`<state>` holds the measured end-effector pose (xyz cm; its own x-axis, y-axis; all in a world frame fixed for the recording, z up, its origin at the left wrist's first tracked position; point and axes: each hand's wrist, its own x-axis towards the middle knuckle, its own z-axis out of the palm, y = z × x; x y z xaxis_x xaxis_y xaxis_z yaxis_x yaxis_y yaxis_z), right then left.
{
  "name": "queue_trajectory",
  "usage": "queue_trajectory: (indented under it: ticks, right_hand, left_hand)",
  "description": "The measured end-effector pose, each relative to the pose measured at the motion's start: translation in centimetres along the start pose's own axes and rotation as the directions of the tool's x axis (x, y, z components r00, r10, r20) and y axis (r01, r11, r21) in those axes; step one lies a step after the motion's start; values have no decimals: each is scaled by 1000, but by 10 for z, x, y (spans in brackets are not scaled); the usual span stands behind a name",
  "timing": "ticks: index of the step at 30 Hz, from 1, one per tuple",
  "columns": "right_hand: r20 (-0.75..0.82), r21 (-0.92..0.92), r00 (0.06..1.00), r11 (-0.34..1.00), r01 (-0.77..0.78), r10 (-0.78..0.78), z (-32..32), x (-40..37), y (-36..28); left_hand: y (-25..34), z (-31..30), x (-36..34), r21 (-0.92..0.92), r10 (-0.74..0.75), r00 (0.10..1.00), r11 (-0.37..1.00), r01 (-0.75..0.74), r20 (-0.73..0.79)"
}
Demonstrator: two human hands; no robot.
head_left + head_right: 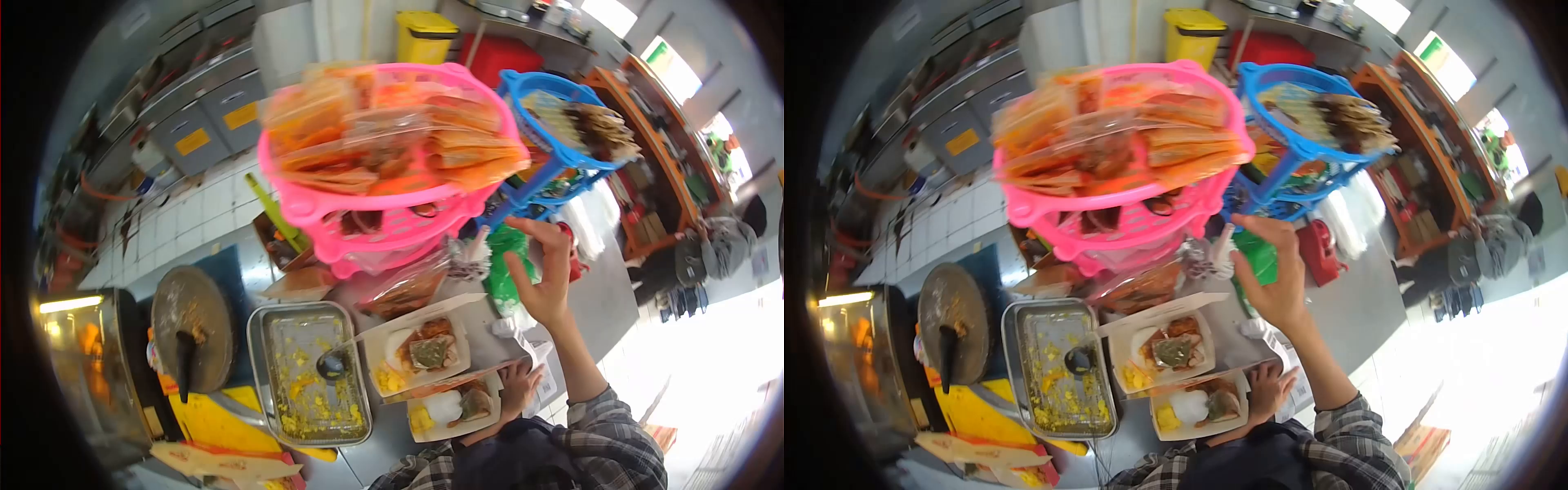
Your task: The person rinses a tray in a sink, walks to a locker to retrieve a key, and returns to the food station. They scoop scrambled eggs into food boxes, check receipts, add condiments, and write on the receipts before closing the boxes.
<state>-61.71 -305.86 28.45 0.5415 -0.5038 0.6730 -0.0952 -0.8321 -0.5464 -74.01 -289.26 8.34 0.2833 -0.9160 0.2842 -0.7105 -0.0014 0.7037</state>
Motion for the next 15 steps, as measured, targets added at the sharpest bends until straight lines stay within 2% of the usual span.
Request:
queue_trajectory:
  ticks: [1, 2, 3, 4, 5, 7, 9, 11, 12, 14, 15]
  right_hand:
    - [-14, -32, 1000, 999, -10, 9, -11, -9, 8]
    - [-71, -66, 976, 976, -210, 205, -20, -24, 20]
    - [-137, -84, 913, 914, -398, 385, -30, -40, 35]
    - [-86, -144, 877, 865, -481, 473, -42, -62, 56]
    - [-109, -159, 875, 860, -484, 472, -51, -86, 73]
    - [-88, -403, 776, 690, -601, 625, -63, -139, 100]
    - [42, -455, 859, 775, -438, 510, -69, -187, 119]
    - [261, -292, 819, 850, -439, 512, -65, -208, 122]
    - [249, -289, 819, 847, -446, 517, -64, -212, 121]
    - [362, -22, 774, 834, -551, 520, -61, -199, 105]
    - [358, -8, 778, 834, -551, 517, -64, -195, 105]
  left_hand:
    - [0, 0, 0, 6, 3, 1000, 1000, -3, -3]
    - [0, 1, 2, 13, 4, 1000, 1000, -4, -6]
    - [0, 1, 2, 19, 7, 1000, 1000, -7, -9]
    - [1, 2, 4, 23, 10, 1000, 1000, -9, -13]
    - [1, 2, 6, 26, 13, 1000, 1000, -13, -16]
    - [3, 5, 8, 40, 25, 1000, 999, -24, -18]
    - [8, 8, 9, 56, 34, 999, 998, -34, -15]
    - [10, 11, 12, 66, 58, 998, 996, -58, 0]
    - [11, 12, 13, 46, 52, 999, 998, -51, -7]
    - [11, 14, 11, 36, 48, 999, 998, -47, -3]
    - [11, 17, 10, 49, 51, 999, 997, -51, 1]
